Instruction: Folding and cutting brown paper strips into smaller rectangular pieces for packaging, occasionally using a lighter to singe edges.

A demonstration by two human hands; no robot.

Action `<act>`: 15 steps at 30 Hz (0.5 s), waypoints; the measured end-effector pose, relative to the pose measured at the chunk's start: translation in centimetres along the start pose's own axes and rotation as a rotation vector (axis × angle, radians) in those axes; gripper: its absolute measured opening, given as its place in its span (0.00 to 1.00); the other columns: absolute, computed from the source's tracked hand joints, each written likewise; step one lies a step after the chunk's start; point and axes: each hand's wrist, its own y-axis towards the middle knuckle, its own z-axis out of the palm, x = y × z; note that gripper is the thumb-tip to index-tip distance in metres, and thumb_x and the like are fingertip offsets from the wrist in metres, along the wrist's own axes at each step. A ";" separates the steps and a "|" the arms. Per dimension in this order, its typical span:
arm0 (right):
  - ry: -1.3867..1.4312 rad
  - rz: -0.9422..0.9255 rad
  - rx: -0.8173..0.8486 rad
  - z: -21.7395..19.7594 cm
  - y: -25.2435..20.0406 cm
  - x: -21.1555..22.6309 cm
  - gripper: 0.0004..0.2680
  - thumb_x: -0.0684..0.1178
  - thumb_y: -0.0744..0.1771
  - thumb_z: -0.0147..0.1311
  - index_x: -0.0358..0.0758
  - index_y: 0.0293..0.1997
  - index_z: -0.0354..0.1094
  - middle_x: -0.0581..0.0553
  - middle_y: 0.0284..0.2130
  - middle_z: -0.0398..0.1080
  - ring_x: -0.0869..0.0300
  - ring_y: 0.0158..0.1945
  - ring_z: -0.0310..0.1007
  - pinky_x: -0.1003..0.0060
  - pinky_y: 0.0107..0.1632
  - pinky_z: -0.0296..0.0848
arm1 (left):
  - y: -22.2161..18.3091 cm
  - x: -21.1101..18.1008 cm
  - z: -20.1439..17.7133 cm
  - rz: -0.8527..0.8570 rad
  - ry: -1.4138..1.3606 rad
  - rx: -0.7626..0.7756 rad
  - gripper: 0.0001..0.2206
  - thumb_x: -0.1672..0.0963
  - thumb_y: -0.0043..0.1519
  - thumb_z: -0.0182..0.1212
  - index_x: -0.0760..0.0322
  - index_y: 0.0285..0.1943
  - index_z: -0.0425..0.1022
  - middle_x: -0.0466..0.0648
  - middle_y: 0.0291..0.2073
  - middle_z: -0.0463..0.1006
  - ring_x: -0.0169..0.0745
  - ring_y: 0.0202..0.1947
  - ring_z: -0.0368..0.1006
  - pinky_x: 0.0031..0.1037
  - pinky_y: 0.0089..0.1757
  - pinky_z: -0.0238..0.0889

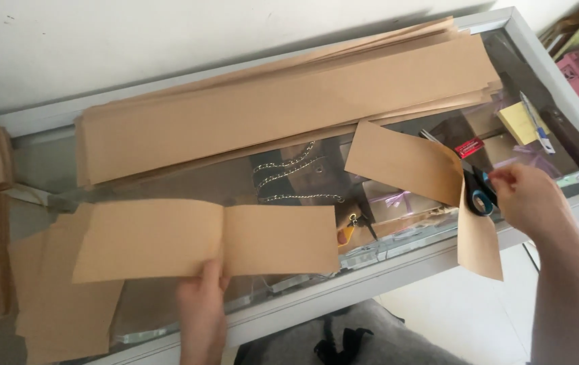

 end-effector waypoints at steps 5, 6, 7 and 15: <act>-0.086 0.136 0.118 1.3 0.2 -3.9 0.10 0.53 0.70 0.58 0.46 0.54 0.81 0.42 0.45 0.84 0.46 0.48 0.81 0.52 0.51 0.72 | 1.9 1.7 0.7 -0.184 -0.470 0.106 0.18 0.66 0.63 0.53 0.71 0.62 0.73 0.54 0.59 0.80 0.48 0.54 0.76 0.37 0.52 0.72; -0.114 0.071 0.042 1.6 -0.2 -3.8 0.12 0.55 0.70 0.58 0.46 0.57 0.79 0.39 0.48 0.80 0.43 0.58 0.70 0.50 0.58 0.65 | 2.6 2.5 0.9 -0.180 -0.547 0.176 0.15 0.67 0.63 0.54 0.69 0.57 0.74 0.54 0.54 0.82 0.47 0.52 0.77 0.35 0.50 0.72; -0.141 0.005 -0.035 1.9 -0.5 -3.6 0.14 0.57 0.70 0.58 0.46 0.59 0.77 0.36 0.51 0.77 0.38 0.68 0.58 0.48 0.64 0.58 | 3.4 3.3 1.1 -0.176 -0.626 0.247 0.12 0.68 0.63 0.55 0.68 0.52 0.76 0.54 0.50 0.83 0.46 0.50 0.79 0.33 0.49 0.73; -0.004 -0.041 0.043 3.5 1.5 -4.2 0.22 0.52 0.65 0.64 0.36 0.65 0.69 0.30 0.55 0.73 0.41 0.60 0.67 0.47 0.61 0.68 | 0.5 -1.3 5.4 -0.147 -0.611 0.295 0.20 0.63 0.70 0.45 0.68 0.71 0.64 0.58 0.67 0.74 0.55 0.61 0.72 0.45 0.57 0.72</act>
